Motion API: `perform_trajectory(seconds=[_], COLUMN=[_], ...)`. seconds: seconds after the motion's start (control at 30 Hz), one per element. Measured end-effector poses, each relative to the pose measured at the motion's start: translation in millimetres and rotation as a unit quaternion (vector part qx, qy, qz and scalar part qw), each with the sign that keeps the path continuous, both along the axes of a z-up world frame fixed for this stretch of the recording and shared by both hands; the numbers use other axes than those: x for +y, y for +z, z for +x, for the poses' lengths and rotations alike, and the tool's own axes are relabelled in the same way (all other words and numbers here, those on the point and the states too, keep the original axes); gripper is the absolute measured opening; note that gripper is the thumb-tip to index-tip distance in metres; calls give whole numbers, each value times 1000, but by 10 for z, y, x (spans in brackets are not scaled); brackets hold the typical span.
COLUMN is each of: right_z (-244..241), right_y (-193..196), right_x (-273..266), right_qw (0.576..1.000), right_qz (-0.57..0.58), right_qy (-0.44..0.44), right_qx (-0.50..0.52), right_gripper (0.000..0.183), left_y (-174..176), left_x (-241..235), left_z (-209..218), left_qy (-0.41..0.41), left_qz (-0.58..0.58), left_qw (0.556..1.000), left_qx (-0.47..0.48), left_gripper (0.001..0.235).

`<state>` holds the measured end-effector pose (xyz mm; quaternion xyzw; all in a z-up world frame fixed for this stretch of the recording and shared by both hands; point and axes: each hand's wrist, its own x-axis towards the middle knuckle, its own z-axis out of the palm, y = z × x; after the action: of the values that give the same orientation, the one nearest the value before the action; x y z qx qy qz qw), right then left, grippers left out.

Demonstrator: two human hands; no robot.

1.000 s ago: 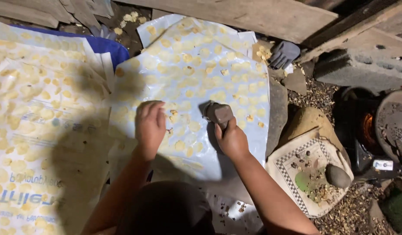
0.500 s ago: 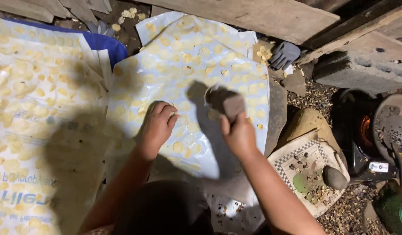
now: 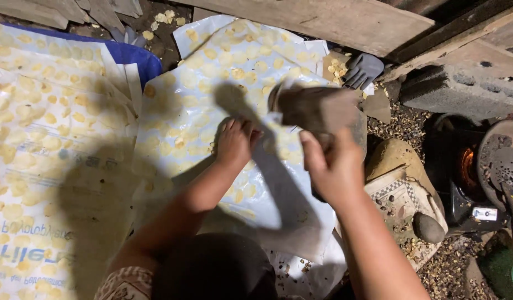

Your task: Cracking nuts with a mallet and grinding them on a stone surface

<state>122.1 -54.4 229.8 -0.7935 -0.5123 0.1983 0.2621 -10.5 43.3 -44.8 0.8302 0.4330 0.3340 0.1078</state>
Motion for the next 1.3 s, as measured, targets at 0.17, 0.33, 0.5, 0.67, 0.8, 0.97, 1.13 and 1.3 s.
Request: perform_trajectory(seconds=[0.17, 0.33, 0.5, 0.67, 0.8, 0.97, 1.13, 1.3], right_z=[35, -166, 40, 135, 197, -26, 44, -112], right_y=[-240, -1300, -1826, -1483, -1172, -1452, -1544, -907], right_x=[-78, 161, 52, 252, 408, 198, 242, 157], right_qw=[938, 995, 981, 977, 988, 980, 986, 985], right_qz=[322, 51, -127, -206, -138, -143, -146, -151], right_qy=[115, 58, 84, 57, 68, 62, 78, -3], right_qx=[55, -66, -117, 10, -29, -121, -28, 80], right_gripper=[16, 31, 48, 54, 52, 54, 49, 37], left_y=[-24, 351, 726, 705, 851, 703, 556, 380], left_x=[34, -52, -232, -258, -360, -281, -223, -331], left_z=[30, -414, -996, -1123, -1097, -1055, -896, -520], left_qy=[-28, 74, 39, -20, 2, 0, 3, -57], left_qz=[-21, -100, -28, -41, -64, 16, 56, -13], left_qw=[998, 990, 999, 997, 998, 1000, 998, 998], left_qx=[-44, 69, -14, -69, -24, 10, 40, -5], left_gripper=[27, 12, 26, 17, 28, 16, 15, 27])
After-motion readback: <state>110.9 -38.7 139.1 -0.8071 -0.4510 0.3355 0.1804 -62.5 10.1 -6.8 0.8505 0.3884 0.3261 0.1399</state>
